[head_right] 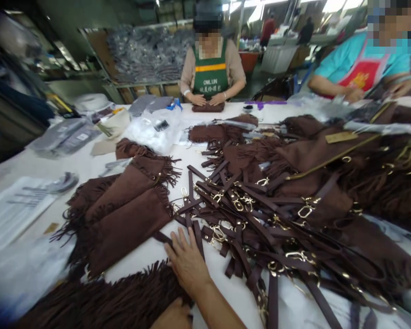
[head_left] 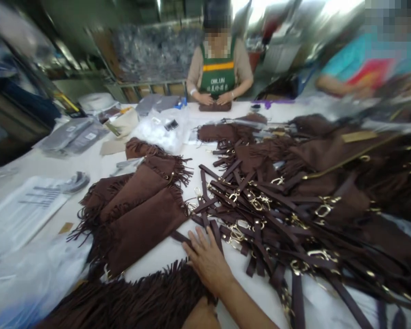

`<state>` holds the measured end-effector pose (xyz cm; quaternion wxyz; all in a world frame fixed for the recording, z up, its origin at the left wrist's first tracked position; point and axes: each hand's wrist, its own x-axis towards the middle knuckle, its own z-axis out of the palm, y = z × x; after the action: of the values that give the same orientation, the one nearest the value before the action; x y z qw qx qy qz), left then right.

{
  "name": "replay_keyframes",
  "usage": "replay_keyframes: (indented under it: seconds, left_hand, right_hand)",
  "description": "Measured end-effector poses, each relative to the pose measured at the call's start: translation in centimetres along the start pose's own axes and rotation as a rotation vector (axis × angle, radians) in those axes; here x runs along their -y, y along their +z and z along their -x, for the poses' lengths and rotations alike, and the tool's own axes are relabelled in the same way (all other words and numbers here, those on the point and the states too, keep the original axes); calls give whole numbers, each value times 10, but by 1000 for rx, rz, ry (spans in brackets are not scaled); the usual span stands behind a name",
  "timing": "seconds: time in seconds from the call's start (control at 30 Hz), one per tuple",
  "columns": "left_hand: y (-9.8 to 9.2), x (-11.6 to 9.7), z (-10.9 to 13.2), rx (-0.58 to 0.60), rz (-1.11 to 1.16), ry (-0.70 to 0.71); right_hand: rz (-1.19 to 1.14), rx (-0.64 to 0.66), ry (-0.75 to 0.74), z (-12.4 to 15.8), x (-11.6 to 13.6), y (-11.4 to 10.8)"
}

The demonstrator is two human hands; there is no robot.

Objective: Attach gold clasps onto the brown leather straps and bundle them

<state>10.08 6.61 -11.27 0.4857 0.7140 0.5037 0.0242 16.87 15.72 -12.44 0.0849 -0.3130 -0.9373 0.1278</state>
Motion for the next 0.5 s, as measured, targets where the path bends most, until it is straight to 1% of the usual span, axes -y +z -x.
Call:
replay_keyframes:
  seconds: [0.03, 0.07, 0.1, 0.13, 0.2, 0.27, 0.3, 0.33, 0.4, 0.43, 0.5]
  left_hand:
    - [-6, 0, -1, 11, -32, 8]
    - [-13, 1, -2, 24, -64, 17]
    - [-21, 2, -2, 26, -96, 20]
    - [-30, 2, -2, -3, -118, 15]
    - [-50, 5, -3, -135, -87, -30]
    - [-71, 8, -8, -283, 110, -148]
    - [-81, 9, -11, -333, 268, -227]
    - [-90, 10, -16, -358, 439, -301]
    - [-104, 9, -29, -350, 755, -401]
    - [-108, 6, -38, -332, 868, -414]
    - [-109, -6, -59, -287, 981, -383]
  right_hand:
    - [12, 39, -15, -2, -10, 3]
    - [34, 71, 2, 1, -20, 5]
    - [68, 91, 58, 6, -30, 6]
    - [108, 97, 141, 14, -40, 7]
    - [190, 71, 308, 31, -53, 6]
    - [249, 15, 416, 43, -57, 5]
    - [267, -11, 445, 47, -55, 3]
    - [278, -28, 463, 49, -53, 0]
    - [259, -28, 457, 47, -48, -11]
    - [226, -20, 438, 44, -48, -21]
    - [158, -37, 407, 35, -56, -50]
